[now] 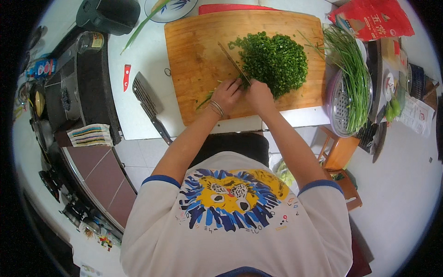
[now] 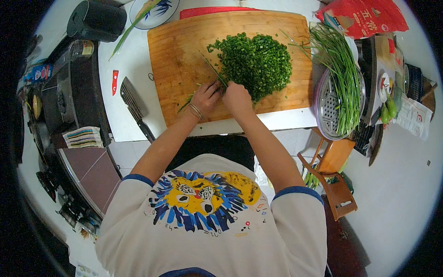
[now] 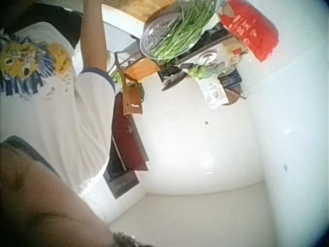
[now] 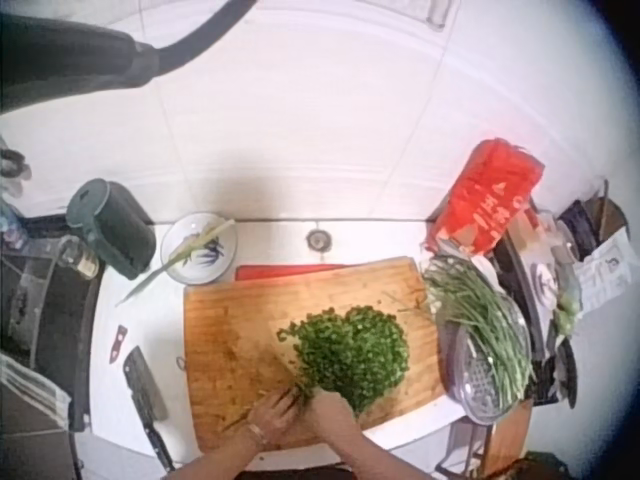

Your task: The person chops green onions on a wooden cutting board using a cleaver. They gather the chopped pieces into a pile, then take more green onions from a colander, trim the ends, and continue chopping them into small pieces.

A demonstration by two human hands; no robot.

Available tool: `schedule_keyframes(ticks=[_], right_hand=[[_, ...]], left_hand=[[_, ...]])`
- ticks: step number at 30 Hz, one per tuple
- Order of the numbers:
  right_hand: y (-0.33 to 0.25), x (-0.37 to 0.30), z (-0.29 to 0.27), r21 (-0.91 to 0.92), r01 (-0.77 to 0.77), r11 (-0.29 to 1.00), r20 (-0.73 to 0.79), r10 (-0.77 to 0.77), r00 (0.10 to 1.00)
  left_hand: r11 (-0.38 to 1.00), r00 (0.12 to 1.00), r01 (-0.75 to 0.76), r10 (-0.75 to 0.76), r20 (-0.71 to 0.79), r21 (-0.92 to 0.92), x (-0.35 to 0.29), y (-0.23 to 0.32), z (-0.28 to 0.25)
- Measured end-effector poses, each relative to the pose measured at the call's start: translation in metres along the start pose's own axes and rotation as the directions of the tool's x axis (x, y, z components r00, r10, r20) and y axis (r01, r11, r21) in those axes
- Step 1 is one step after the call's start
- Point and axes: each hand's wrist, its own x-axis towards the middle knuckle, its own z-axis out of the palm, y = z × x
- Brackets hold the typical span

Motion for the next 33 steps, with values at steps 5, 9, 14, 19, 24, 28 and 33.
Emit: schedule_keyframes(ticks=[5, 9, 14, 19, 24, 28, 33], right_hand=[[-0.003, 0.007, 0.003, 0.122, 0.076, 0.990, -0.107, -0.063, 0.992], [0.004, 0.004, 0.000, 0.205, 0.220, 0.954, -0.126, -0.198, 0.972], [0.009, -0.013, -0.024, 0.347, 0.245, 0.906, -0.226, -0.173, 0.959], [0.027, -0.042, -0.024, 0.305, 0.182, 0.935, -0.235, -0.112, 0.966], [0.037, -0.056, -0.004, 0.271, 0.164, 0.948, -0.221, -0.105, 0.970], [0.041, -0.056, 0.010, 0.250, 0.125, 0.960, -0.196, -0.076, 0.978], [0.033, -0.051, 0.011, 0.219, 0.063, 0.974, -0.107, -0.041, 0.993]], left_hand=[[0.999, 0.999, -0.042, 0.042, 0.004, 0.013, 0.003, -0.001, -0.005], [0.998, 0.998, -0.060, 0.059, 0.033, 0.031, 0.001, -0.002, -0.009], [1.000, 1.000, -0.012, 0.012, -0.004, -0.002, -0.001, -0.004, -0.003], [1.000, 0.999, 0.014, -0.015, -0.031, -0.016, 0.002, 0.000, -0.005], [1.000, 1.000, 0.009, -0.009, -0.012, 0.005, 0.003, -0.002, -0.004], [1.000, 1.000, -0.001, 0.002, -0.027, 0.014, 0.003, -0.002, -0.003], [1.000, 1.000, -0.010, 0.010, 0.017, 0.010, 0.001, -0.003, -0.006]])
